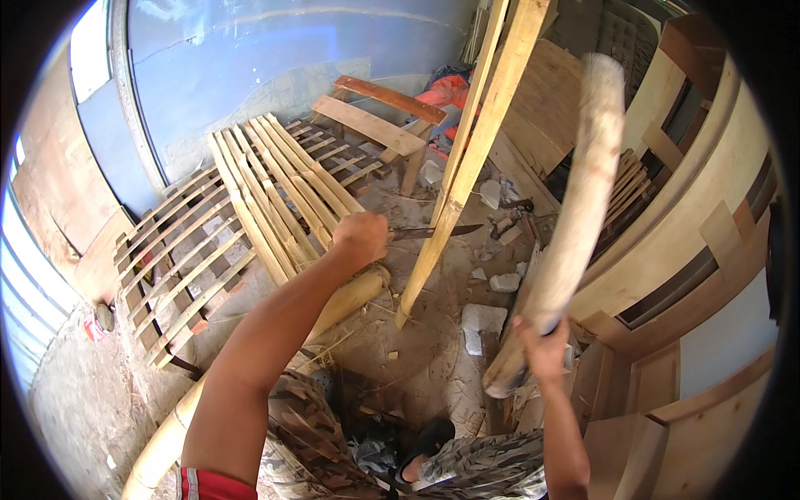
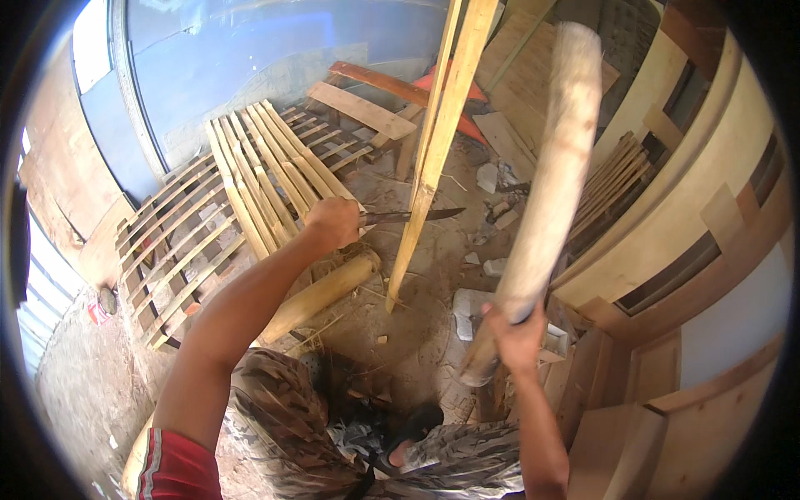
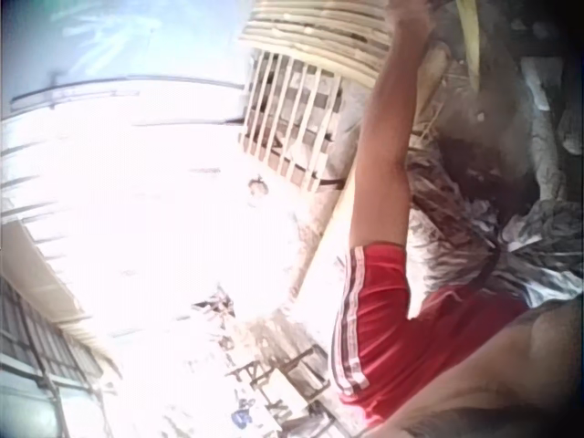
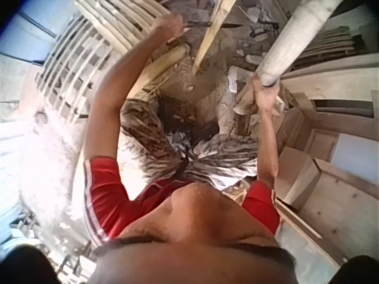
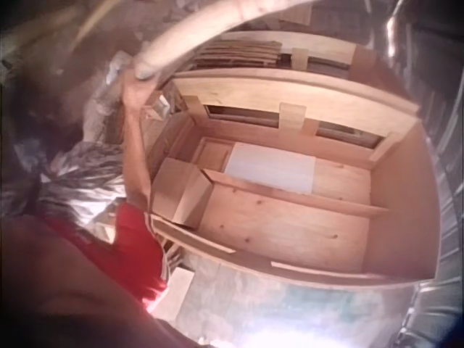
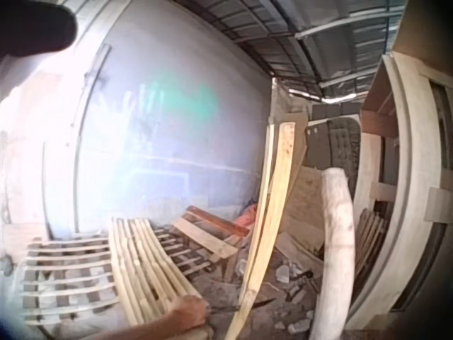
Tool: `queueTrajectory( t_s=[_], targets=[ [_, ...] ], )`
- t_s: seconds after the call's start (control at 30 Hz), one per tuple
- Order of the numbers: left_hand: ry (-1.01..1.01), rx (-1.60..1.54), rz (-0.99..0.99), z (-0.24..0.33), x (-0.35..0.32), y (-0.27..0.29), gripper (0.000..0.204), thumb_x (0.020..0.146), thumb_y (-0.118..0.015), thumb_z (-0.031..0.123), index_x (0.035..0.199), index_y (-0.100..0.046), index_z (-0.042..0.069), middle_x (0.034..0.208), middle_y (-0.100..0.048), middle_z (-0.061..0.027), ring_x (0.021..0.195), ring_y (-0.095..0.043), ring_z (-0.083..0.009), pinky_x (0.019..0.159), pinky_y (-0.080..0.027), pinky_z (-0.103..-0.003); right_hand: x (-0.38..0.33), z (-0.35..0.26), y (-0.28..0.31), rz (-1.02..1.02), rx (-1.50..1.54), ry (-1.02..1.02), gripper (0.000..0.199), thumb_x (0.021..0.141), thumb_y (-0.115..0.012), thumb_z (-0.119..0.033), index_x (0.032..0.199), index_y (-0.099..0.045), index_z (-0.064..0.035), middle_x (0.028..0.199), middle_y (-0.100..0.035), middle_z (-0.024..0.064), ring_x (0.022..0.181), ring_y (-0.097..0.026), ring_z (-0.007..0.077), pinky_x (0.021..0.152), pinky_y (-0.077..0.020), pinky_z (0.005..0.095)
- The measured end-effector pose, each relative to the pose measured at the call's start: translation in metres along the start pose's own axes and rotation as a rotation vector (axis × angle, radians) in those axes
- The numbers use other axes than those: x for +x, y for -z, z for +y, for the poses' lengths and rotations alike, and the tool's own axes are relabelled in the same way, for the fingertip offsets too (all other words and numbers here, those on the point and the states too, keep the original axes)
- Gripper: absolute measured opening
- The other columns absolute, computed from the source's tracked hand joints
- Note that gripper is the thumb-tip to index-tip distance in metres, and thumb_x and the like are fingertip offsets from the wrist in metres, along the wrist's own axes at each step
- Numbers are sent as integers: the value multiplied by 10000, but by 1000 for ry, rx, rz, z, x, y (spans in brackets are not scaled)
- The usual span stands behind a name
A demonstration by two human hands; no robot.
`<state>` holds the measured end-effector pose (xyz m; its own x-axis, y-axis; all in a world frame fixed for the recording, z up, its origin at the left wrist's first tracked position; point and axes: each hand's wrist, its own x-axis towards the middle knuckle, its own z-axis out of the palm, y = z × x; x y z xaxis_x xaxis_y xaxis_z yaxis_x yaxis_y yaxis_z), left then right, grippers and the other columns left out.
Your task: The person splits a long bamboo pole into thin strips using a metal wedge and a wooden mallet. After splitting, the person uses a knife to further separate and trim the strips. The finished strips are placed on a pile nearby.
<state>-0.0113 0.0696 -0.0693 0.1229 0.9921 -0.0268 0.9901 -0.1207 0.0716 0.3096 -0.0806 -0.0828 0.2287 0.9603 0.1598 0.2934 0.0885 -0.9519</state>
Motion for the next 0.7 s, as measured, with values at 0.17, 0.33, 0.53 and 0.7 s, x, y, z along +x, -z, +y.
queueTrajectory(
  t_s=[0.17,0.33,0.53,0.7],
  targets=[
    [-7,-16,58,-8,-3,-8,258,762,-659,181,942,-707,2,967,-702,-192,936,-689,-332,793,-567,-415,-19,80,16,-384,-449,-293,859,646,-855,-251,1341,-455,57,1275,-566,220,1187,-548,299,1008,-421,366],
    [34,-40,75,-12,-7,-14,261,733,-659,187,898,-711,-8,919,-703,-213,905,-692,-342,786,-567,-421,-30,71,19,-467,-264,-454,1034,633,-872,-336,1424,-332,52,1373,-487,231,1274,-473,331,1056,-376,378],
    [46,-56,70,-21,-10,-17,265,717,-681,202,871,-713,-12,895,-704,-212,887,-695,-338,771,-566,-424,-63,76,13,-502,246,-700,922,699,-847,-170,1450,-322,-63,1244,-578,213,1108,-606,319,934,-494,443],
    [40,-42,38,-22,-13,-15,256,706,-677,209,827,-712,-14,869,-704,-208,838,-700,-335,733,-570,-424,-67,107,-2,-705,500,-704,671,747,-807,-90,1303,-444,8,1064,-660,170,912,-691,304,781,-569,446]
  ],
)
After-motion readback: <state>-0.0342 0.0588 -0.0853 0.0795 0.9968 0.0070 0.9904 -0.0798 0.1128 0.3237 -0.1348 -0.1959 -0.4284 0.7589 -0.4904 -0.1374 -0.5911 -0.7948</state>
